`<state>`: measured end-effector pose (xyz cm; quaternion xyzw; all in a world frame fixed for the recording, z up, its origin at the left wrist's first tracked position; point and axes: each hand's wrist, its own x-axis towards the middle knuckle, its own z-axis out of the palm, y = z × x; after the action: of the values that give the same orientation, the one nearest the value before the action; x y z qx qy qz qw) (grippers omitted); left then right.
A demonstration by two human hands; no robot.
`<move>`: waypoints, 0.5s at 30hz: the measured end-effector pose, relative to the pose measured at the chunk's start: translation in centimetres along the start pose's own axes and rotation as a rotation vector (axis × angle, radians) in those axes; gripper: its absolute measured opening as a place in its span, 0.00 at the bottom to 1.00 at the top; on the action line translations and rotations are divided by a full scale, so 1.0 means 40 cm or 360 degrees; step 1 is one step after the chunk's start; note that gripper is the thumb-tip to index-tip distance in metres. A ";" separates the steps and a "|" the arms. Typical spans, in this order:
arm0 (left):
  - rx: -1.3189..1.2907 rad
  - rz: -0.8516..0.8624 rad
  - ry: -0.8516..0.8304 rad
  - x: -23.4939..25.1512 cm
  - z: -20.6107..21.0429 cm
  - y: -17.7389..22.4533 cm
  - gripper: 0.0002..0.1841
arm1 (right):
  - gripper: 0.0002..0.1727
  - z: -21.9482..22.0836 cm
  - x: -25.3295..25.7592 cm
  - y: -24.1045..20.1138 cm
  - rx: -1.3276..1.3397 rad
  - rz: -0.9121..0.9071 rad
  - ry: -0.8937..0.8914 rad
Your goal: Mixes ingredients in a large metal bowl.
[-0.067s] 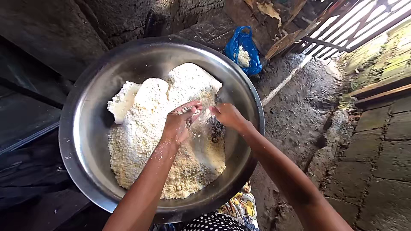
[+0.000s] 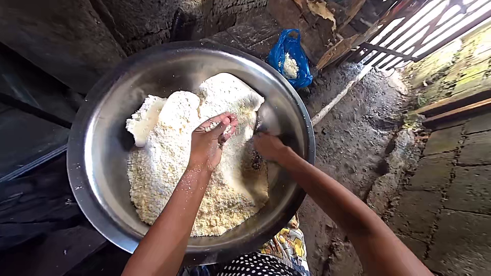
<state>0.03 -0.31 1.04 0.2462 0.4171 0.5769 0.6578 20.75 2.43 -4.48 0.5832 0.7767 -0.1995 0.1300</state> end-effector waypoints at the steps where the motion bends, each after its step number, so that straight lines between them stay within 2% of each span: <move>1: 0.0004 0.0036 0.0026 -0.008 0.008 0.008 0.09 | 0.34 0.054 0.021 0.007 -0.0206 -0.0048 -0.0087; 2: 0.0021 0.0054 0.0039 -0.013 0.012 0.012 0.09 | 0.41 0.085 0.030 0.000 -0.0287 -0.0081 -0.0150; 3: 0.0033 0.0055 0.0052 -0.015 0.012 0.010 0.08 | 0.40 0.100 0.023 -0.014 -0.0266 -0.0138 -0.0190; 6: 0.0032 0.0076 0.0058 -0.010 0.004 0.001 0.14 | 0.29 0.136 -0.049 -0.041 -0.0005 -0.0359 -0.0494; 8: 0.0110 0.0171 0.0140 -0.005 0.003 0.000 0.17 | 0.30 0.127 -0.092 -0.072 0.0185 -0.0237 -0.0825; 9: 0.0200 0.0240 0.0191 -0.005 0.001 0.000 0.16 | 0.29 0.116 -0.103 -0.083 0.0338 -0.0133 -0.0904; 11: 0.0437 0.0338 0.0102 -0.012 -0.013 0.004 0.13 | 0.24 0.093 -0.120 -0.091 0.0751 -0.0020 -0.0872; 12: 0.0545 0.0317 0.0001 -0.013 -0.017 0.009 0.16 | 0.21 0.076 -0.129 -0.096 0.0972 -0.0017 -0.0786; 15: 0.0621 0.0167 -0.0033 -0.021 -0.004 0.006 0.19 | 0.14 0.024 -0.160 -0.154 0.1524 0.0004 -0.0213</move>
<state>-0.23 -1.09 1.37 0.3965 0.5007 0.5160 0.5708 16.64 -4.95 -1.58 0.5644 0.5867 -0.5715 -0.1030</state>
